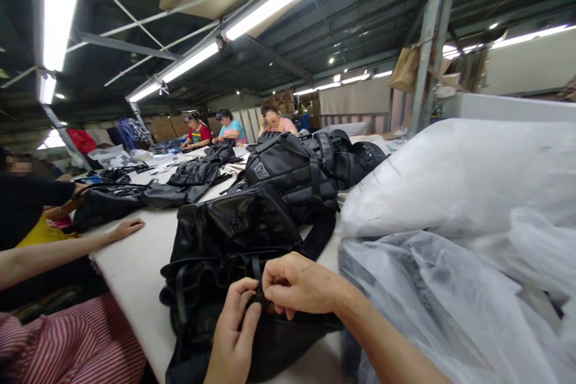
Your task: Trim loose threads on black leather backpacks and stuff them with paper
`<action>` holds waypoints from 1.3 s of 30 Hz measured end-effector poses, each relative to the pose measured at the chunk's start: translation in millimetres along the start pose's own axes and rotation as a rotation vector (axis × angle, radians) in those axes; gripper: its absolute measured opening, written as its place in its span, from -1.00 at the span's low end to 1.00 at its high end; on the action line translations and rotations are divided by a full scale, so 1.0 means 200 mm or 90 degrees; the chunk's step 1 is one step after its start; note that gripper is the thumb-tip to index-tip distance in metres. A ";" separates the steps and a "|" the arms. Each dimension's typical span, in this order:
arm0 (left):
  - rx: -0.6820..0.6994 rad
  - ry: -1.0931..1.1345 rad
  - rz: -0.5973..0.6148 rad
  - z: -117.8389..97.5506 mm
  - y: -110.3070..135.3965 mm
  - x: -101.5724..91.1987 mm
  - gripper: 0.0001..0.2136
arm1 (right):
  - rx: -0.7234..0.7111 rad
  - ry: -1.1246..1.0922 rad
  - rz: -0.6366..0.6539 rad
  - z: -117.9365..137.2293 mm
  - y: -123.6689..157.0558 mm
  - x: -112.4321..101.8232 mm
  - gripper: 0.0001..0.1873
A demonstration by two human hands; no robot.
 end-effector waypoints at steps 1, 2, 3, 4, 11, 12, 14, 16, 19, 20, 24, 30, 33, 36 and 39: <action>-0.011 -0.002 -0.001 0.00 0.00 0.00 -0.79 | -0.001 0.012 0.001 0.00 0.00 0.00 -0.92; -0.020 -0.008 0.000 0.00 0.00 0.01 -0.80 | -0.002 0.031 0.002 0.01 0.01 0.01 -0.91; -0.025 -0.020 0.001 0.00 0.00 0.01 -0.81 | -0.007 0.059 -0.002 0.02 0.01 0.01 -0.90; -0.028 -0.040 -0.001 0.00 0.00 0.02 -0.81 | -0.019 0.100 -0.013 0.02 0.01 0.02 -0.89; 0.008 -0.086 -0.018 -0.01 -0.01 0.01 -0.81 | -0.108 0.282 -0.097 0.05 0.02 0.02 -0.87; 0.026 -0.080 -0.003 -0.01 -0.01 0.01 -0.82 | -0.084 0.232 -0.071 0.05 0.02 0.02 -0.86; 0.062 -0.092 0.016 0.02 0.00 -0.01 -0.84 | -0.039 0.141 -0.024 0.04 0.02 0.00 -0.86; 0.080 -0.121 0.011 0.07 0.00 -0.03 -0.85 | -0.017 0.084 0.002 0.03 0.02 -0.01 -0.87; 0.079 -0.148 0.001 0.13 0.01 -0.06 -0.84 | -0.022 0.075 -0.004 0.02 0.01 -0.01 -0.88; 0.080 -0.147 0.006 0.15 0.01 -0.07 -0.84 | -0.026 0.084 -0.012 0.02 0.01 0.00 -0.88; 0.086 -0.122 0.032 0.16 0.01 -0.08 -0.85 | -0.028 0.089 -0.016 0.01 0.00 0.01 -0.89; 0.091 -0.100 -0.027 0.12 0.01 -0.05 -0.83 | -0.060 0.200 -0.057 0.02 0.00 0.02 -0.86; 0.101 -0.101 0.000 0.08 0.00 -0.04 -0.83 | -0.101 0.283 -0.098 0.02 0.00 0.03 -0.87; 0.042 -0.059 0.033 0.04 -0.01 -0.05 -0.82 | -0.133 0.350 -0.148 0.02 0.00 0.04 -0.88; -0.022 -0.004 0.092 0.03 -0.01 -0.07 -0.73 | -0.143 0.349 -0.160 0.03 0.00 0.02 -0.88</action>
Point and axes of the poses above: each hand's wrist, its own y-axis away from the middle knuckle, its own x-axis out of the palm, z = x × y, the point moved 2 cm from there along -y, towards the middle knuckle, and after that the axes turned 5 degrees about -z, right-handed, at the moved point
